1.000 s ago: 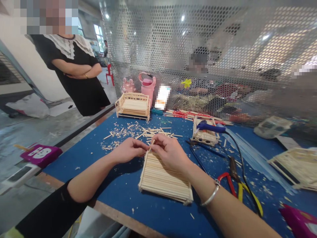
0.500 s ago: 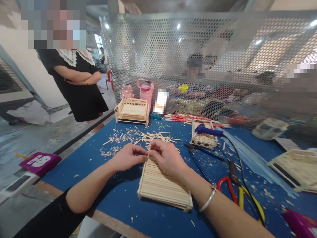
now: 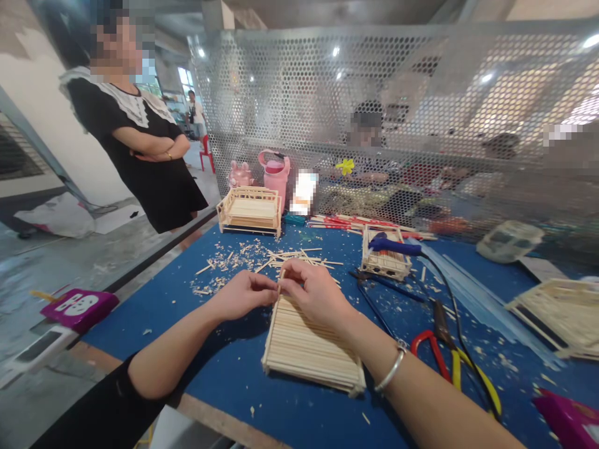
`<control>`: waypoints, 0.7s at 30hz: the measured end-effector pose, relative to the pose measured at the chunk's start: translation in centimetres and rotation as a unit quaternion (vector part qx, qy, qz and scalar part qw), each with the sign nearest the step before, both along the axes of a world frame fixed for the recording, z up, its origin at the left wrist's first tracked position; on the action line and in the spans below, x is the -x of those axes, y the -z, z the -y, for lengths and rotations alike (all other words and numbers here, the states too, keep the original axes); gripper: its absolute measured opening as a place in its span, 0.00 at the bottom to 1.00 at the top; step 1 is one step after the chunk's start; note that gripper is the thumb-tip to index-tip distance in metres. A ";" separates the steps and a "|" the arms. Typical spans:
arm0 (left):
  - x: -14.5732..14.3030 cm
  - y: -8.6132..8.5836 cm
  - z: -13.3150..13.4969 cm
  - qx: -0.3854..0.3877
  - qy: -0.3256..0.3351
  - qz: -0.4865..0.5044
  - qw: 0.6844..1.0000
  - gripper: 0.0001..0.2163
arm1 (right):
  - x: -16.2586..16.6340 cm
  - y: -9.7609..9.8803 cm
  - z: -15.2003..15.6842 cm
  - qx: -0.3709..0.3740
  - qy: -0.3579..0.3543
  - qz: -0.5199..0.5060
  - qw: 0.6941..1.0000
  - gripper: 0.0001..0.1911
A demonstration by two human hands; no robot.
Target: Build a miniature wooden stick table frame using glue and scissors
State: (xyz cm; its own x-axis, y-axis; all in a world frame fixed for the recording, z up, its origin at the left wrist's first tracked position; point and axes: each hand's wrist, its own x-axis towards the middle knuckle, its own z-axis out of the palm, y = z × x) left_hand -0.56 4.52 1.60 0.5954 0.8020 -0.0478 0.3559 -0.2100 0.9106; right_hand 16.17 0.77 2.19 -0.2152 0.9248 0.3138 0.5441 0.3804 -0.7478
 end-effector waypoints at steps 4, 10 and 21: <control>0.0 0.3 -0.2 -0.059 0.001 -0.019 0.998 0.14 | 0.2 -0.3 0.0 -0.007 0.012 0.017 1.000 0.04; 0.3 0.8 -0.7 -0.076 0.006 -0.031 0.997 0.14 | -0.8 -0.7 0.1 -0.021 0.016 -0.032 0.999 0.09; 0.3 0.2 -0.5 -0.095 -0.007 -0.064 0.993 0.12 | -11.5 -0.5 6.7 0.042 0.351 0.163 0.921 0.10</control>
State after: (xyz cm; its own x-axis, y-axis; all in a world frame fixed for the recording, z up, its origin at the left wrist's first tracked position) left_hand -0.83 5.01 1.42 0.5829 0.8119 0.0311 0.4702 -0.3683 0.8020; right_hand 27.63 -5.92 2.65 0.3753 0.8899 0.2594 0.8350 -0.2031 -0.5113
